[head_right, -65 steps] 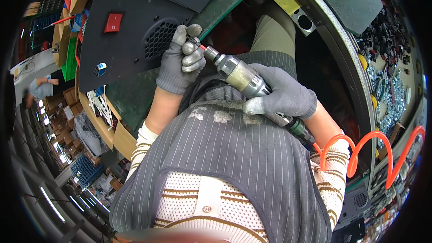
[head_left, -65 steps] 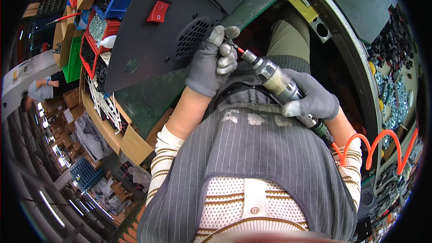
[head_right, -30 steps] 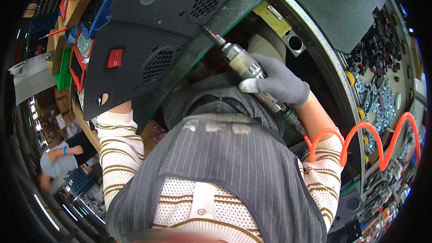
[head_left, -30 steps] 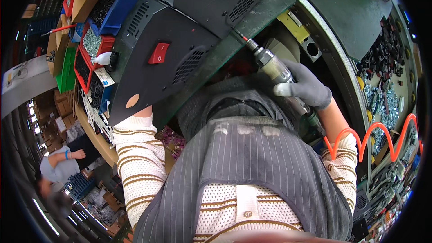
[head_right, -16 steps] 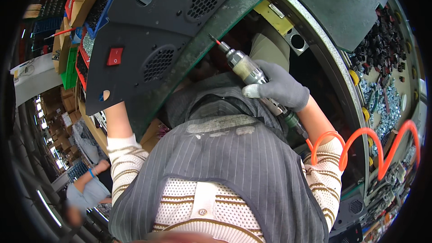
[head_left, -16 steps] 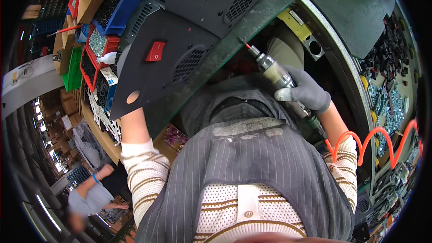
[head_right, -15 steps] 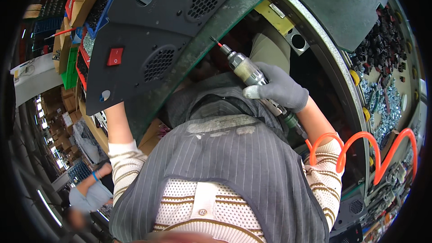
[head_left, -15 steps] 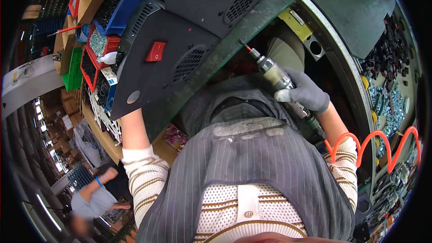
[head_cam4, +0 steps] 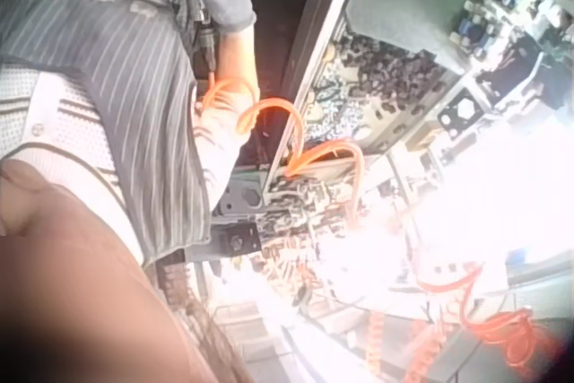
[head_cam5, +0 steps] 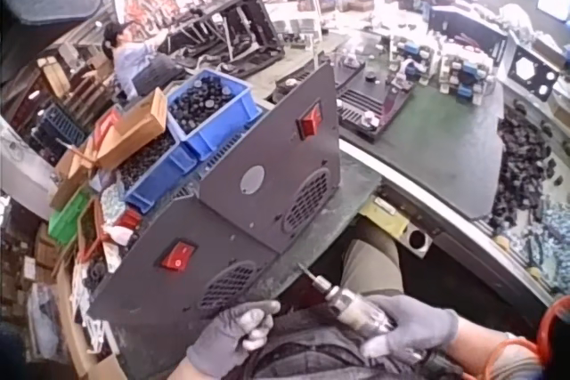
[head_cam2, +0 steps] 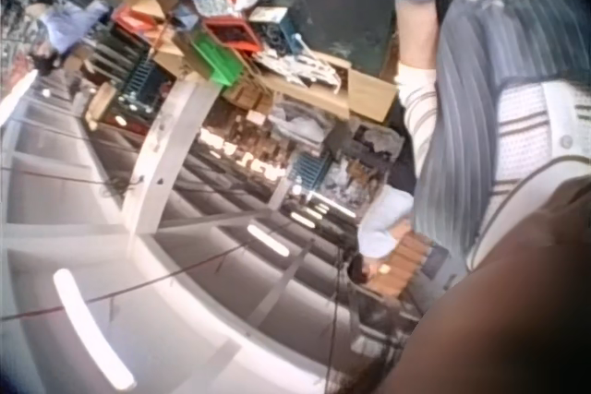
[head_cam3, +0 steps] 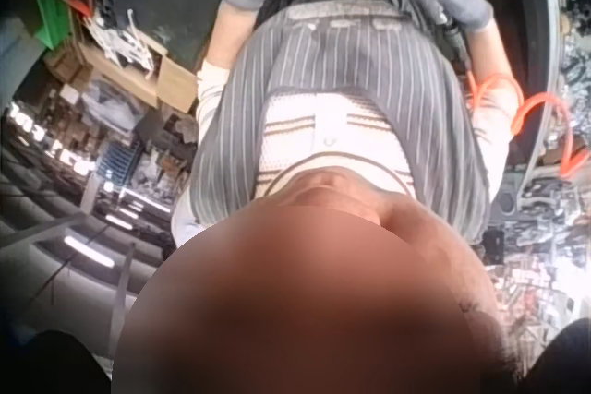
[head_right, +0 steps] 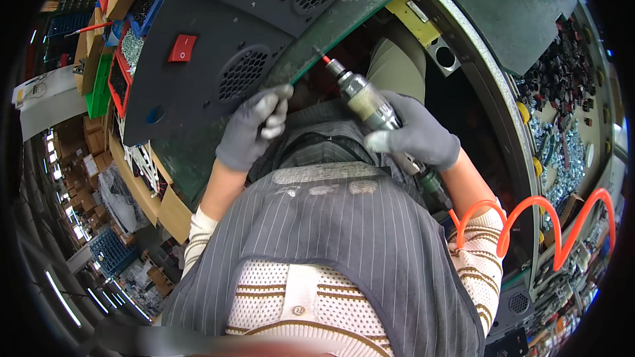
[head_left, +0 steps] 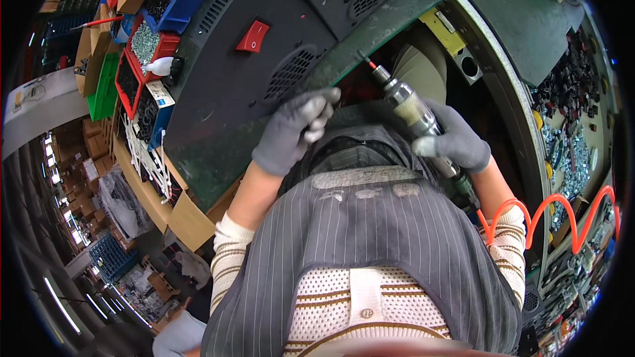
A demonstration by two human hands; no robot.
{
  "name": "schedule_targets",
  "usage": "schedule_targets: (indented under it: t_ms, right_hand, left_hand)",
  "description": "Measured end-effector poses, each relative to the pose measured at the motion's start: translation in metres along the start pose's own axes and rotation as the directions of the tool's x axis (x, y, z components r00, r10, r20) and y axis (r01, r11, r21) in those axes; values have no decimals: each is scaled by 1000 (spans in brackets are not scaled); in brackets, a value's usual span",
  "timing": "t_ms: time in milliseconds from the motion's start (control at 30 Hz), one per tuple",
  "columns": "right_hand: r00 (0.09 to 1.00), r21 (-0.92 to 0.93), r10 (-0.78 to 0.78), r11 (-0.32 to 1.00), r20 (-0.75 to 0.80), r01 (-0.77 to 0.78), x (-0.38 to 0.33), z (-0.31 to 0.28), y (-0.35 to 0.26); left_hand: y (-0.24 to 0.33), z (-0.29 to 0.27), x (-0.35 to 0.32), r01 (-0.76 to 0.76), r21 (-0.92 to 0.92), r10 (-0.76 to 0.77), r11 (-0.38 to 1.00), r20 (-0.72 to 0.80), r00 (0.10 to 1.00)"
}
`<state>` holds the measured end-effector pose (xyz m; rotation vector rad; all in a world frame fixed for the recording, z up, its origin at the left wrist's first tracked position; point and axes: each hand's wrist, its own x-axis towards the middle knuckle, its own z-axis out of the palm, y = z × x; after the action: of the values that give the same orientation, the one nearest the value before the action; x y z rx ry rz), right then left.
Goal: Assembling components onto a black metal housing using an electric screwdriver.
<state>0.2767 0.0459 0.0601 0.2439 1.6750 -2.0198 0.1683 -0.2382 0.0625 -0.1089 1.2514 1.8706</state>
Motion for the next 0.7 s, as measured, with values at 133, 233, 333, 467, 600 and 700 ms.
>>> schedule_targets:
  t_ms: [133,233,333,467,600,700]
  right_hand:
    - [999,-100,24,995,47,-19,-21,11,-10]
    - [1000,-117,-1,993,31,4,-25,14,-8]
    - [999,-76,-9,997,46,13,-26,11,-4]
    - [995,28,-25,999,97,22,-24,5,3]
    - [980,144,-46,989,192,18,-19,-2,6]
    - [975,115,-64,993,214,40,-15,-3,5]
  left_hand:
    - [1,16,38,93,-318,-83,943,44,996]
    - [1,22,51,134,-394,-70,909,173,983]
    - [-2,26,54,133,-395,-75,909,158,985]
    - [-3,30,54,35,-267,-10,963,95,995]
    - [3,32,52,-126,15,125,992,56,991]
    - [3,31,51,-139,-57,145,989,106,984]
